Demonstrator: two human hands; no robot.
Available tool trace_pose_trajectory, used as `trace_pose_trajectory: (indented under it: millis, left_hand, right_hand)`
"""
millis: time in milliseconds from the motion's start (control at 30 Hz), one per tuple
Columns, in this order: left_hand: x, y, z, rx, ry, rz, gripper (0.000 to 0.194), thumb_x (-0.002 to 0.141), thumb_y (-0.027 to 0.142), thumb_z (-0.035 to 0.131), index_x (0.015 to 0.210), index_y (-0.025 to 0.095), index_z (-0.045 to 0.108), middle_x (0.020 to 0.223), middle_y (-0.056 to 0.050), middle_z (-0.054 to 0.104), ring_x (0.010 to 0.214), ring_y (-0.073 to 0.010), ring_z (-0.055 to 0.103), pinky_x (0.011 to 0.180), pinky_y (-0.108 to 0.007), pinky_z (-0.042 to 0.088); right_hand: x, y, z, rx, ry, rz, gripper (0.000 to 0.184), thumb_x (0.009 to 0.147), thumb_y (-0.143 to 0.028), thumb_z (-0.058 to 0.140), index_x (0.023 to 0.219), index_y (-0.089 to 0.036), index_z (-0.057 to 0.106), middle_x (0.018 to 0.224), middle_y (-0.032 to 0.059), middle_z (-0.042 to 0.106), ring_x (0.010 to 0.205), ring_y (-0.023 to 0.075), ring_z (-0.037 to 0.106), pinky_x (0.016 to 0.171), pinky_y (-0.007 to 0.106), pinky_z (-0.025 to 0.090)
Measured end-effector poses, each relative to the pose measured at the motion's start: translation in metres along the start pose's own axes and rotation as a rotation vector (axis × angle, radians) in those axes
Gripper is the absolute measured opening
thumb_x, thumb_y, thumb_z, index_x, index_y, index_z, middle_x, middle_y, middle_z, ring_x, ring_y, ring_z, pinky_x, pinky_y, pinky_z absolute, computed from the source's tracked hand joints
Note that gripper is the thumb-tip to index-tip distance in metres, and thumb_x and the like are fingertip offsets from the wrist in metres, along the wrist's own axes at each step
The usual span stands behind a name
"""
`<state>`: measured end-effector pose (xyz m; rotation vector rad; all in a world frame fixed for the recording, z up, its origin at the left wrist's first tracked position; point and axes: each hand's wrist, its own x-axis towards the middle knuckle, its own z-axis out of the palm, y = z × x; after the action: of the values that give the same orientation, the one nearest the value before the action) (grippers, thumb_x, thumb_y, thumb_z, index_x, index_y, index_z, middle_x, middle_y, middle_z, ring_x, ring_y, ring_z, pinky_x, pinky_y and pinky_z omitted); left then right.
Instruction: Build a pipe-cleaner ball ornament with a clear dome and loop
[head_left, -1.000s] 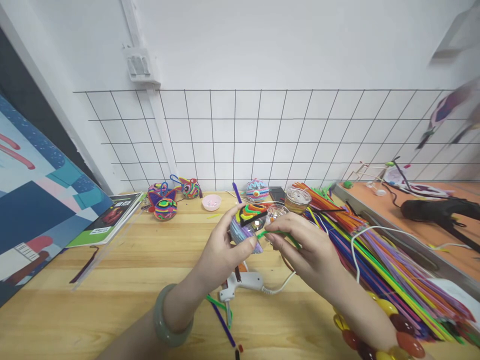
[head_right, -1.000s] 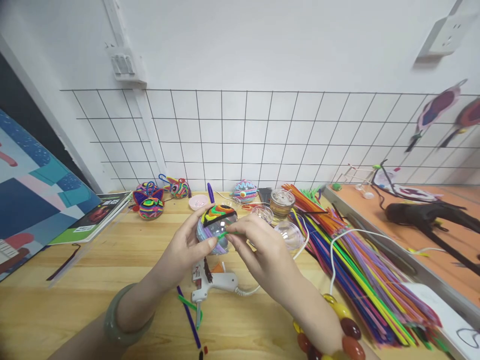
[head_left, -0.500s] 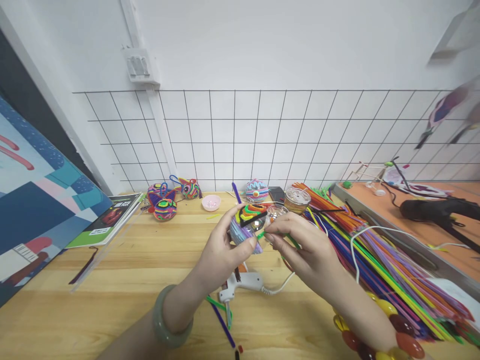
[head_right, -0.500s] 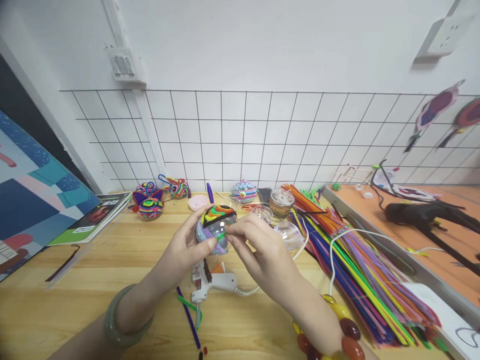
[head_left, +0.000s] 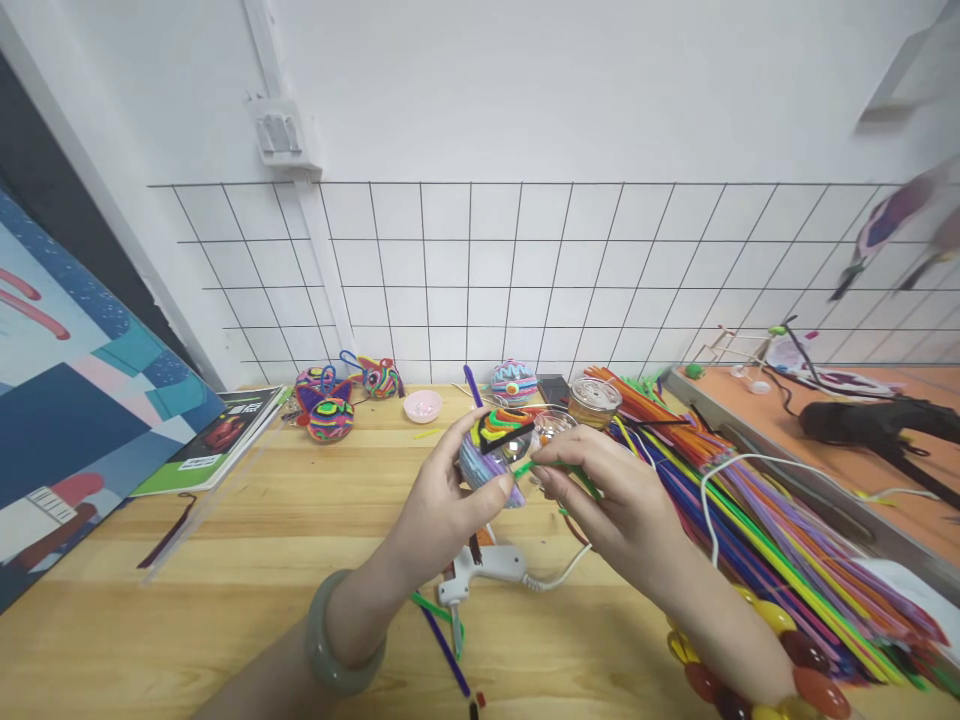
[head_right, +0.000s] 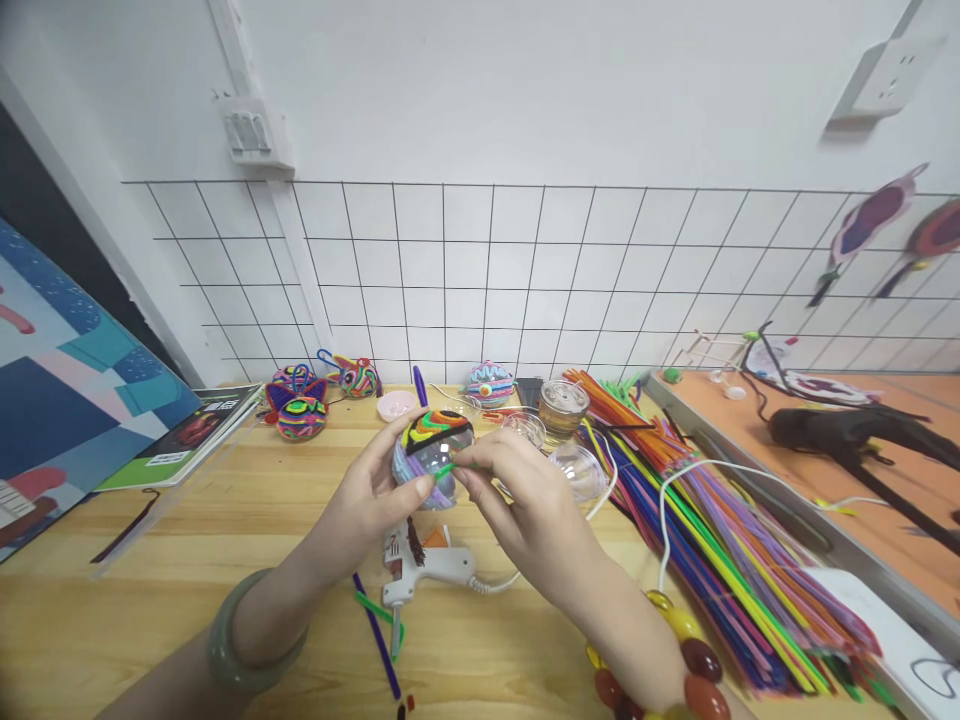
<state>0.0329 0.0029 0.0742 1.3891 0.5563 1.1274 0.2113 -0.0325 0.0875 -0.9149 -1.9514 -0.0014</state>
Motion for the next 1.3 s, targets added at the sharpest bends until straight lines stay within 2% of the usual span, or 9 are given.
trace_pose_trajectory:
  millis: [500, 767, 933, 1133, 1233, 1300]
  left_hand:
    - [-0.0003, -0.0008, 0.0001, -0.009, 0.007, 0.003, 0.066, 0.079, 0.023, 0.066, 0.138, 0.023, 0.038, 0.132, -0.008, 0.056, 0.124, -0.0253, 0.049, 0.098, -0.033, 0.046]
    - [-0.0005, -0.0005, 0.0015, 0.020, 0.018, 0.010, 0.059, 0.079, 0.023, 0.066, 0.133, 0.021, 0.042, 0.126, -0.009, 0.059, 0.120, -0.0251, 0.053, 0.097, -0.035, 0.047]
    - [-0.0018, -0.0009, 0.0033, 0.016, 0.020, -0.028, 0.059, 0.078, 0.024, 0.066, 0.132, 0.022, 0.042, 0.123, -0.009, 0.061, 0.114, -0.0256, 0.057, 0.095, -0.037, 0.048]
    - [-0.0016, -0.0024, 0.0042, 0.033, 0.044, -0.054, 0.061, 0.076, 0.022, 0.067, 0.131, 0.023, 0.042, 0.119, -0.008, 0.063, 0.114, -0.0265, 0.057, 0.094, -0.037, 0.049]
    - [-0.0007, -0.0038, 0.0021, 0.044, 0.058, -0.058, 0.062, 0.075, 0.021, 0.067, 0.132, 0.023, 0.042, 0.121, -0.009, 0.062, 0.116, -0.0269, 0.055, 0.094, -0.037, 0.049]
    - [0.0004, -0.0038, 0.0002, 0.060, 0.062, -0.045, 0.061, 0.075, 0.022, 0.068, 0.131, 0.022, 0.044, 0.125, -0.009, 0.060, 0.118, -0.0271, 0.054, 0.095, -0.037, 0.047]
  right_hand:
    - [0.0013, -0.0027, -0.0007, -0.002, -0.018, 0.019, 0.011, 0.091, -0.015, 0.051, 0.096, -0.020, 0.059, 0.084, 0.0053, 0.061, 0.078, 0.0178, 0.060, 0.068, 0.033, 0.050]
    - [0.0018, -0.0085, 0.0017, -0.023, 0.013, -0.028, 0.012, 0.088, -0.011, 0.055, 0.098, -0.018, 0.058, 0.092, 0.0070, 0.054, 0.084, 0.0175, 0.058, 0.069, 0.030, 0.049]
    - [0.0008, -0.0067, 0.0040, -0.099, -0.019, -0.050, 0.011, 0.089, -0.012, 0.053, 0.094, -0.020, 0.057, 0.094, 0.0072, 0.051, 0.087, 0.0185, 0.057, 0.071, 0.032, 0.050]
    - [0.0003, -0.0091, 0.0035, -0.143, -0.074, 0.002, 0.009, 0.093, -0.015, 0.045, 0.092, -0.021, 0.051, 0.104, 0.0103, 0.051, 0.101, 0.0221, 0.057, 0.076, 0.036, 0.051]
    - [0.0017, -0.0062, 0.0029, -0.033, -0.023, 0.076, 0.012, 0.095, -0.017, 0.043, 0.087, -0.022, 0.050, 0.101, 0.0086, 0.053, 0.102, 0.0209, 0.056, 0.079, 0.034, 0.050]
    - [0.0023, -0.0013, 0.0019, 0.053, 0.030, 0.154, 0.015, 0.096, -0.020, 0.041, 0.083, -0.022, 0.049, 0.099, 0.0068, 0.054, 0.094, 0.0186, 0.058, 0.077, 0.032, 0.051]
